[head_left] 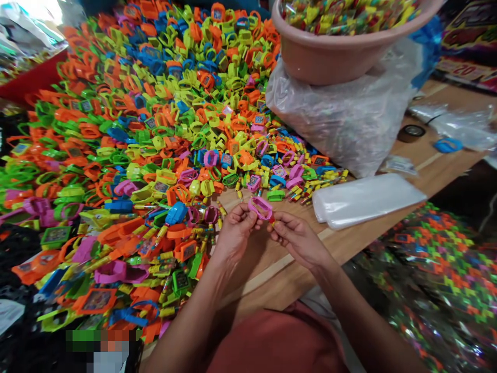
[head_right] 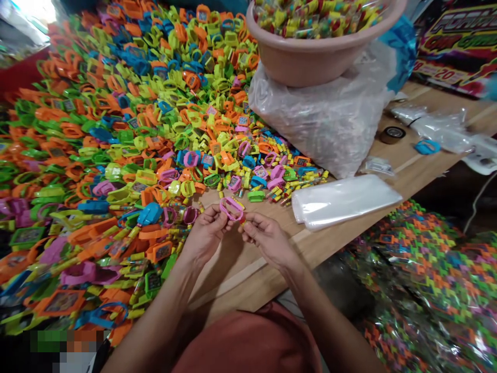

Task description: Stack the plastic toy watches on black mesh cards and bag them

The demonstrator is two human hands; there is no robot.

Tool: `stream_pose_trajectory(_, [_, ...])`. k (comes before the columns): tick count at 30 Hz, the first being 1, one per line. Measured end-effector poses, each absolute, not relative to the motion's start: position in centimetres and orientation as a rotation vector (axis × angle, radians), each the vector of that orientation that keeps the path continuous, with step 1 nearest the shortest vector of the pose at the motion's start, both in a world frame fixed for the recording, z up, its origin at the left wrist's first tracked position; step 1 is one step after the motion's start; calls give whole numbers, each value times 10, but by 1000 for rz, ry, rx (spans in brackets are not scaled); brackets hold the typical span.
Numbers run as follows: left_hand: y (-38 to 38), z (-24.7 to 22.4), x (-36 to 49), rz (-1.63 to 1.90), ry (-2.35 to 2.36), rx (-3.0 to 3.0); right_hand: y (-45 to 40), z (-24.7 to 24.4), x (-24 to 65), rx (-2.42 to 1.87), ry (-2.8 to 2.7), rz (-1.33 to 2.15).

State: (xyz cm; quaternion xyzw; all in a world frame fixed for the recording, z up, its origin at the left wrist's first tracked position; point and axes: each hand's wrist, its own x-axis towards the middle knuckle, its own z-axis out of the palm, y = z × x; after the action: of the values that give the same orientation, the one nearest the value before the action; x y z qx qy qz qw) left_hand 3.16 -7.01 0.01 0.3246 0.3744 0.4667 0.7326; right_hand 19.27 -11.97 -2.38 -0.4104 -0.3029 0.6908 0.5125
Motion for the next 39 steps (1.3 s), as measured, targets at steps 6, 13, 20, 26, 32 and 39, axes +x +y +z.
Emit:
stream_pose_trajectory(6, [-77,-1,36,1079,828,767,-116,-23,190,-1029,-816,1563])
stream_pose_trajectory(13, [-84,17,29,1093,920,967,-114,-22,187,-1007,-919,1656])
stream_pose_trajectory(20, [-72,90,-74,1507,1678,1309,-70,-43,142,-995,-1771,1129])
stream_pose_trajectory(26, [-68,109,-96,1795,1842,1480,-25,-63,122,-861,-2438,685])
stream_pose_trajectory(32, [-38,63,-52,1335,1601,1586,-15,-59,123,-1020,-2614,340])
stream_pose_trajectory(39, [28,26,-31,959,1790,1984,-10,-68,140,-1336,-2518,81])
